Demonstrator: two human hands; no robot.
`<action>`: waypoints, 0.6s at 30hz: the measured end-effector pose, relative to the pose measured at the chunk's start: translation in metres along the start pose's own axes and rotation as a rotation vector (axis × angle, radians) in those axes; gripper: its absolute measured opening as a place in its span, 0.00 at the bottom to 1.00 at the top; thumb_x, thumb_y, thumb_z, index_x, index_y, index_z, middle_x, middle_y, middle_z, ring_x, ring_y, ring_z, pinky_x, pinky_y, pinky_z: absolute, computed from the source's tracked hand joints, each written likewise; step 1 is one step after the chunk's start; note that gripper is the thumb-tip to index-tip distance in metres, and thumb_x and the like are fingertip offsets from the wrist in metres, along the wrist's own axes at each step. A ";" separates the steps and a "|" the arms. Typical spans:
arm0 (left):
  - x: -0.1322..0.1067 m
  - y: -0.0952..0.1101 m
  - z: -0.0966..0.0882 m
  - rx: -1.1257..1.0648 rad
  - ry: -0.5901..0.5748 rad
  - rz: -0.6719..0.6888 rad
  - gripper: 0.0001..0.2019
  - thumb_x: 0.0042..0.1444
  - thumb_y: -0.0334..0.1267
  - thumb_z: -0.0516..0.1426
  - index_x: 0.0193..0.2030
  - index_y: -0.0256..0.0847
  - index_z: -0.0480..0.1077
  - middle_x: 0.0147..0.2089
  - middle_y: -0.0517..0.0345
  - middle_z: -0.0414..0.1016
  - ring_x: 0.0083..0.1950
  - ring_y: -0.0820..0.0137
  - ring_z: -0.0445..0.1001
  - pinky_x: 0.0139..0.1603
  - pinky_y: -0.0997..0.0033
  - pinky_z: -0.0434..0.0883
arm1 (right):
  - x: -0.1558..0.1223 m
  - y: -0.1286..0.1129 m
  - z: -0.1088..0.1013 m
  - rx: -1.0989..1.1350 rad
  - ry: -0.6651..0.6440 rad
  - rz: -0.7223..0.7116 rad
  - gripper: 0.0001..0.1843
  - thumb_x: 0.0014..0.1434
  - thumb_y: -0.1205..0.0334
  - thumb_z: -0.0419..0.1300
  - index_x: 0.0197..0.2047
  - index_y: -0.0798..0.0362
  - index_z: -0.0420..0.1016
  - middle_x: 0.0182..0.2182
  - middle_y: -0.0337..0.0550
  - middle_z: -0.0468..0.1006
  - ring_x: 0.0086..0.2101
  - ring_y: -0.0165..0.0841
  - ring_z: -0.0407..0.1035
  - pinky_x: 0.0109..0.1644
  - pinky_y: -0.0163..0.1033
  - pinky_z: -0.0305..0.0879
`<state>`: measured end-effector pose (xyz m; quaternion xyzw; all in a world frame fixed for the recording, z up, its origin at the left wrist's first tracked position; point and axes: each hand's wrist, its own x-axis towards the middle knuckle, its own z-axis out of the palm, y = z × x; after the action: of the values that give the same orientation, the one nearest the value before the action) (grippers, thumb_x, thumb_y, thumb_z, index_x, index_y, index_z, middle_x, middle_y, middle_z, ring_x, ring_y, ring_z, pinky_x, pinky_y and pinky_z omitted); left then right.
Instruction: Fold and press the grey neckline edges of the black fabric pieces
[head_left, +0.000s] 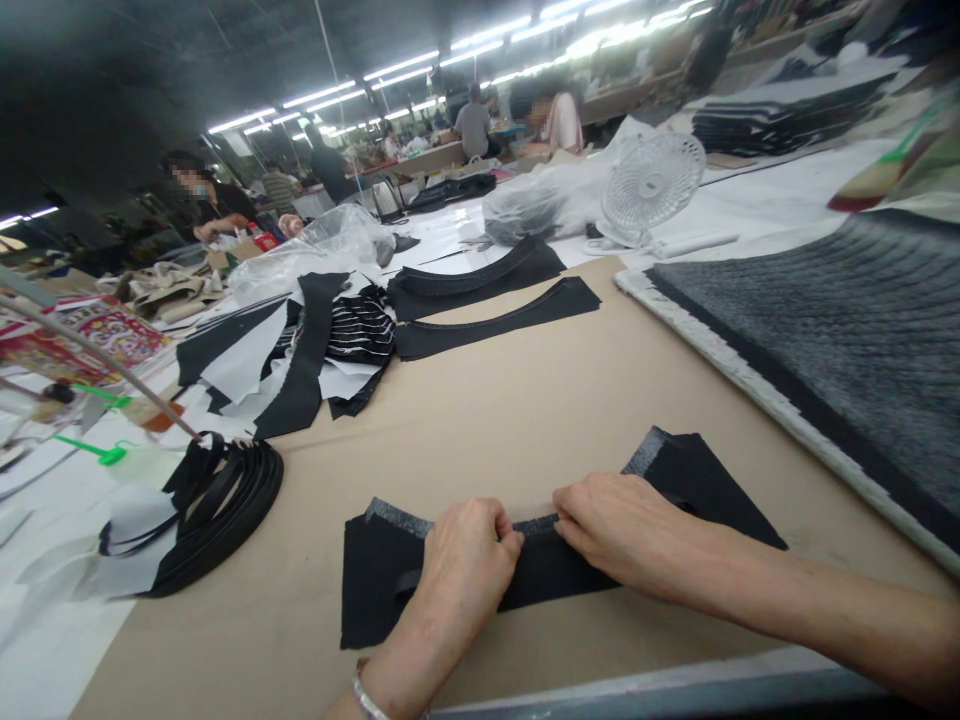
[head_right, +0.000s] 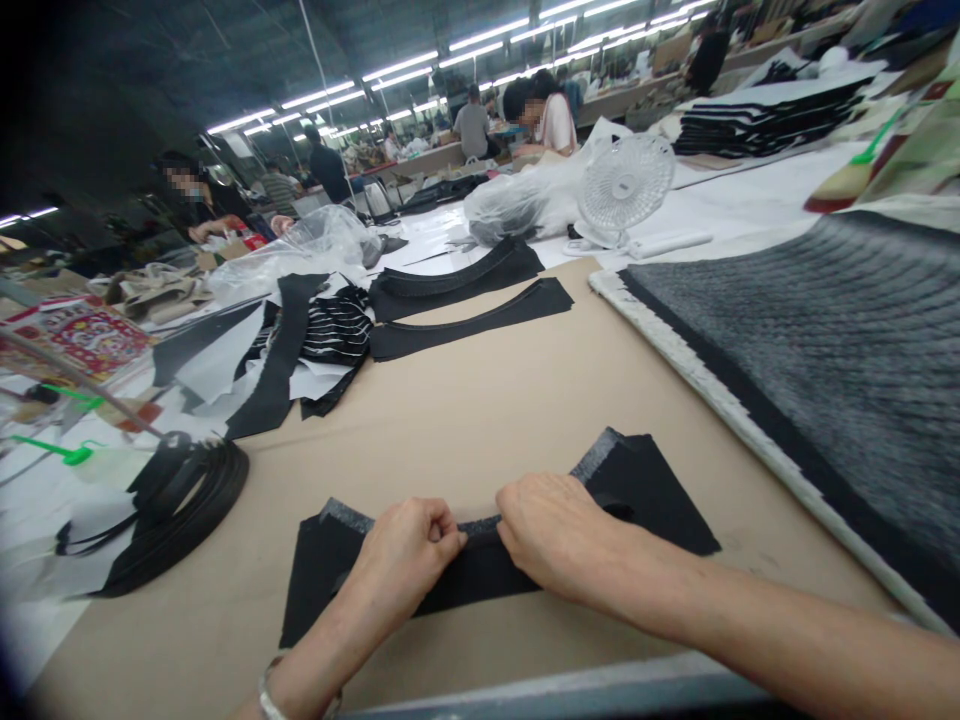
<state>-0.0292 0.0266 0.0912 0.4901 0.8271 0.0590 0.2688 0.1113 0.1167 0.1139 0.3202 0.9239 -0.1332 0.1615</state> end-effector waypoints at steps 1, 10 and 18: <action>0.000 0.000 0.000 0.002 -0.001 -0.001 0.06 0.50 0.37 0.56 0.25 0.44 0.72 0.26 0.62 0.75 0.30 0.71 0.70 0.29 0.72 0.52 | 0.000 0.000 0.000 0.000 -0.002 0.003 0.14 0.61 0.68 0.52 0.33 0.57 0.80 0.29 0.54 0.80 0.32 0.45 0.76 0.29 0.38 0.59; 0.000 0.000 -0.001 0.020 -0.006 -0.014 0.07 0.51 0.39 0.56 0.25 0.44 0.72 0.26 0.61 0.75 0.30 0.70 0.71 0.29 0.72 0.53 | 0.002 0.001 0.001 -0.015 -0.005 -0.007 0.14 0.61 0.68 0.52 0.33 0.58 0.79 0.29 0.55 0.80 0.32 0.46 0.76 0.29 0.39 0.60; 0.001 0.001 0.000 0.041 -0.001 0.002 0.08 0.54 0.40 0.56 0.27 0.42 0.73 0.27 0.58 0.76 0.32 0.69 0.72 0.29 0.72 0.54 | 0.001 0.000 -0.002 -0.019 0.009 -0.015 0.15 0.62 0.69 0.51 0.34 0.58 0.79 0.30 0.55 0.80 0.33 0.46 0.76 0.30 0.39 0.61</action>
<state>-0.0291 0.0276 0.0914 0.4964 0.8275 0.0423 0.2589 0.1107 0.1177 0.1151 0.3123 0.9283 -0.1241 0.1593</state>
